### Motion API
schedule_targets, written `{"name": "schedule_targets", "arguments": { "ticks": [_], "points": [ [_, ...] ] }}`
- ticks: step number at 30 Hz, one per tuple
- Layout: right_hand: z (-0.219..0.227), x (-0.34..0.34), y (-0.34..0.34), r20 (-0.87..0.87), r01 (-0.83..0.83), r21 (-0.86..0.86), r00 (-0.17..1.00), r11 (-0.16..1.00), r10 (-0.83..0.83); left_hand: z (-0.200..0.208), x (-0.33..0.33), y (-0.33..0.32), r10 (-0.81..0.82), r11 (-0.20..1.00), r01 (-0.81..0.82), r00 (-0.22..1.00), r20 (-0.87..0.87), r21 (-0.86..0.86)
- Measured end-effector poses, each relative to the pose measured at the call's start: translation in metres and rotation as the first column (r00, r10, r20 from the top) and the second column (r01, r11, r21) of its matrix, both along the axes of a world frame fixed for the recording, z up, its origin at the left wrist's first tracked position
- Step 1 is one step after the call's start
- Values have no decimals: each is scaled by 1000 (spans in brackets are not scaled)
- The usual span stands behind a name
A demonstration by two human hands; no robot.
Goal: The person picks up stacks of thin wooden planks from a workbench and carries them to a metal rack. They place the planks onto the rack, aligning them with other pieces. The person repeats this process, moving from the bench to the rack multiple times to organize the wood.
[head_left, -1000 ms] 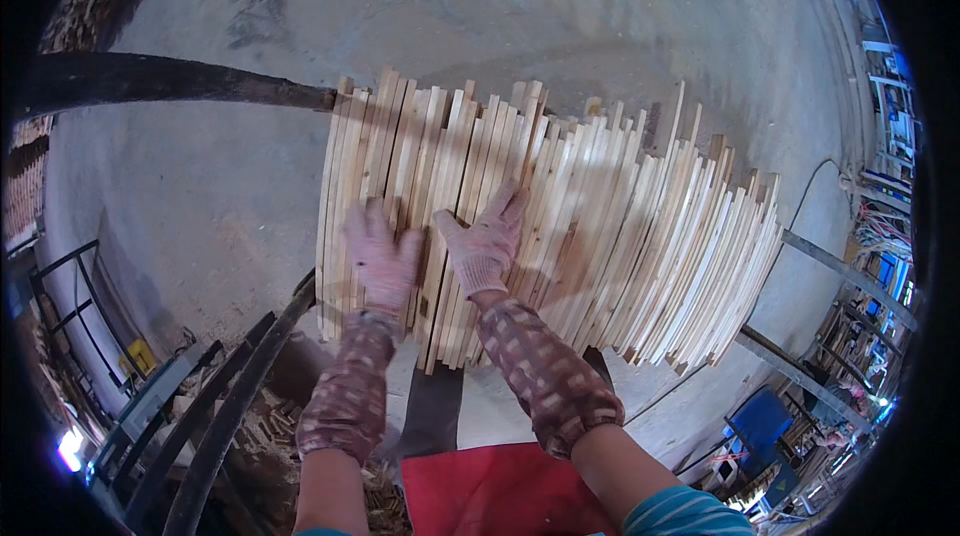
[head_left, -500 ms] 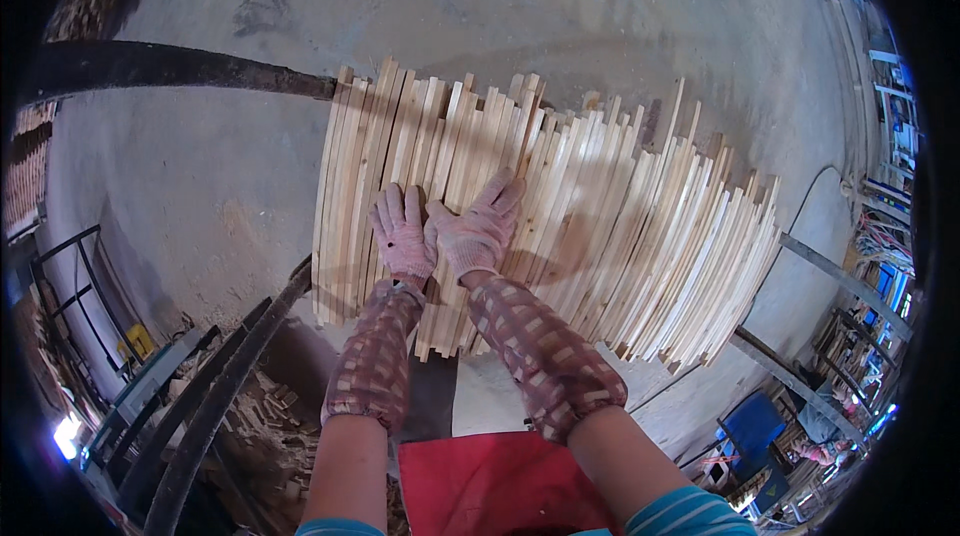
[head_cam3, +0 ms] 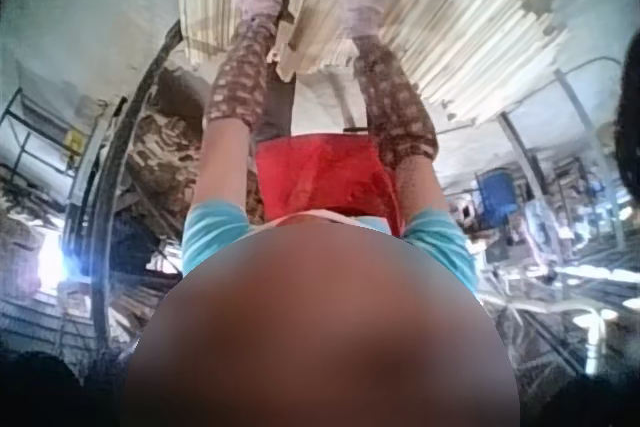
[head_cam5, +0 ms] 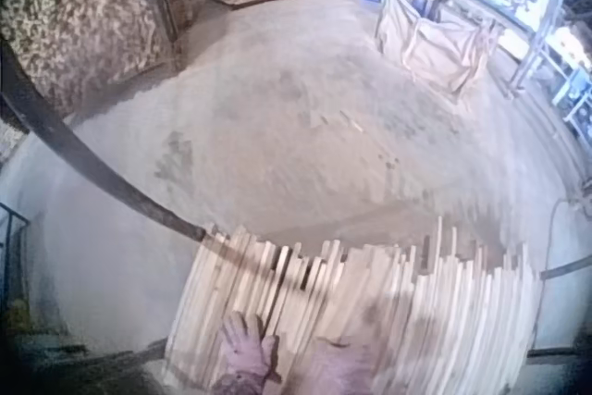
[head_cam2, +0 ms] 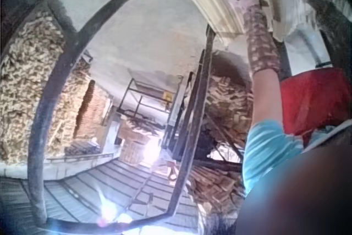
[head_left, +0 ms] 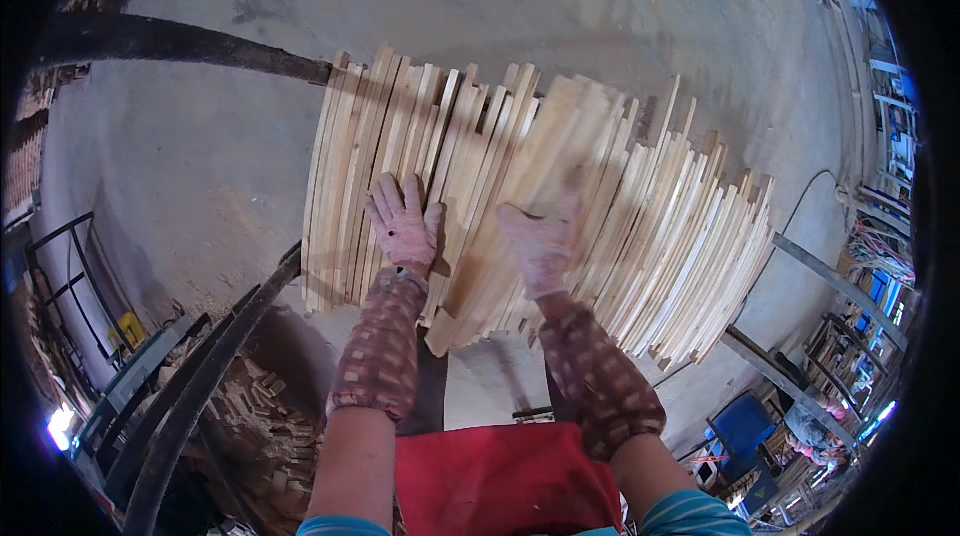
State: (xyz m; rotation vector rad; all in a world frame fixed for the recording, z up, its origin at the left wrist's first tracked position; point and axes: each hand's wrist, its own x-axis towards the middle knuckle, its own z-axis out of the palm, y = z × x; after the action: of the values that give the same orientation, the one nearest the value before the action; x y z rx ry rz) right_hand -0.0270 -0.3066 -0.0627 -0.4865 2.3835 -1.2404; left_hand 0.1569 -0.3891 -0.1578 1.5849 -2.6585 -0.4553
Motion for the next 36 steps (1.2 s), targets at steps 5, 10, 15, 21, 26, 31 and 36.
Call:
{"name": "schedule_targets", "arguments": {
  "ticks": [5, 10, 15, 21, 26, 31, 36],
  "points": [
    [19, -67, 39, 20, -25, 343, 1000, 939, 19, -10, 7, -2, 0, 999, -4, 997, -71, -52],
    [-63, -81, 86, -268, -70, 705, 895, 706, 356, -10, 0, -1, 18, 999, -21, 996, -82, -35],
    [-50, -85, 74, -109, -175, 738, 922, 652, 371, -24, 9, 15, 141, 976, -144, 990, -28, -162],
    [-56, -80, 82, -175, -140, 731, 908, 668, 381, -15, 3, 10, 111, 970, -117, 993, -40, -213],
    [-58, -81, 79, -141, -121, 746, 932, 654, 334, -17, 0, 18, 141, 960, -140, 990, -15, -243],
    [-55, -79, 73, -187, -112, 728, 917, 677, 353, -21, 4, 18, 136, 970, -143, 990, -47, -199],
    [-59, -77, 84, -229, -79, 680, 922, 729, 313, 16, 27, -31, 238, 960, -249, 967, -93, -127]
  ]
}}
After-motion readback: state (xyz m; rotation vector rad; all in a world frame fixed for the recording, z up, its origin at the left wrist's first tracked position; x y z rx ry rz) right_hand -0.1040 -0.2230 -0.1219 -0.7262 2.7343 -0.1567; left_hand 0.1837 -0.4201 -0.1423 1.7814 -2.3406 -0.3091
